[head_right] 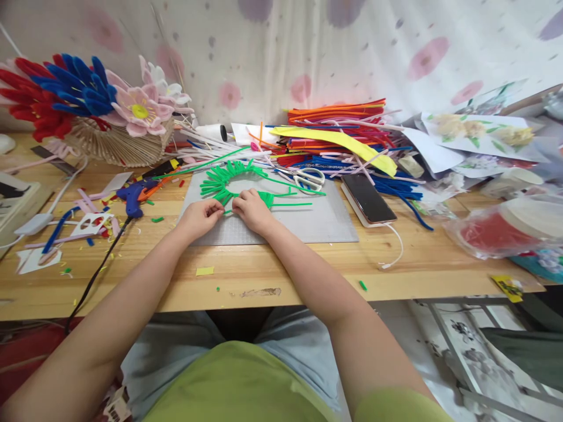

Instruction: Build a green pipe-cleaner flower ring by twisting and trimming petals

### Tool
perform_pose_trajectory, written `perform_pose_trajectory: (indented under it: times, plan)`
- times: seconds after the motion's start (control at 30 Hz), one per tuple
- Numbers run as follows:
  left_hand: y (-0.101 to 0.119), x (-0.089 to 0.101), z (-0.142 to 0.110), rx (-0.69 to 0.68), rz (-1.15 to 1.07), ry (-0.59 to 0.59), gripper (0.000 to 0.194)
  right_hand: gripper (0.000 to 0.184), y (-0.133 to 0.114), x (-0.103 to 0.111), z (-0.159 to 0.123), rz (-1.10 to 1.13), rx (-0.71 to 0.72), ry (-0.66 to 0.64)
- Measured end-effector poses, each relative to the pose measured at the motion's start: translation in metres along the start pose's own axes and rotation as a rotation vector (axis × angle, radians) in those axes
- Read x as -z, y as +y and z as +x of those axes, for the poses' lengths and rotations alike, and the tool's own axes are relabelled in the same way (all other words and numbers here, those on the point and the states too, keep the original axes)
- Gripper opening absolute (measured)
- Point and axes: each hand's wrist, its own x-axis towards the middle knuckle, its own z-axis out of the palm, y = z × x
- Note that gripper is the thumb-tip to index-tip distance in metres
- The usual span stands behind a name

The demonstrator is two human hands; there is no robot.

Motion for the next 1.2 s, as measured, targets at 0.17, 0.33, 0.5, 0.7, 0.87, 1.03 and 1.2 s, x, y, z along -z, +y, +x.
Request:
perform_pose_trajectory:
  times: [0.17, 0.33, 0.5, 0.7, 0.87, 1.03, 1.2]
  plan:
    - [-0.003, 0.003, -0.002, -0.048, -0.011, -0.075, 0.016, 0.010, 0.002, 0.002, 0.000, -0.047, -0.008, -0.036]
    - [-0.002, 0.008, -0.003, -0.027, 0.120, -0.068, 0.019, 0.008, -0.001, 0.005, 0.000, -0.033, -0.021, -0.065]
    - [0.000, 0.012, -0.005, -0.036, 0.205, -0.007, 0.024, 0.027, -0.012, 0.008, -0.003, 0.190, 0.041, 0.008]
    - [-0.005, 0.010, -0.001, 0.083, 0.129, 0.094, 0.021, 0.009, -0.018, 0.008, -0.001, 0.397, -0.102, 0.028]
    - [-0.006, 0.008, 0.004, 0.229, 0.208, 0.040, 0.028, 0.008, -0.012, 0.006, 0.000, 0.616, -0.245, 0.104]
    - [-0.002, 0.009, 0.003, 0.284, 0.219, 0.033, 0.028, 0.024, -0.007, 0.004, 0.002, 0.976, -0.359, 0.166]
    - [-0.006, 0.010, 0.004, 0.267, 0.176, -0.041, 0.026, 0.030, -0.007, 0.003, 0.004, 1.012, -0.396, 0.144]
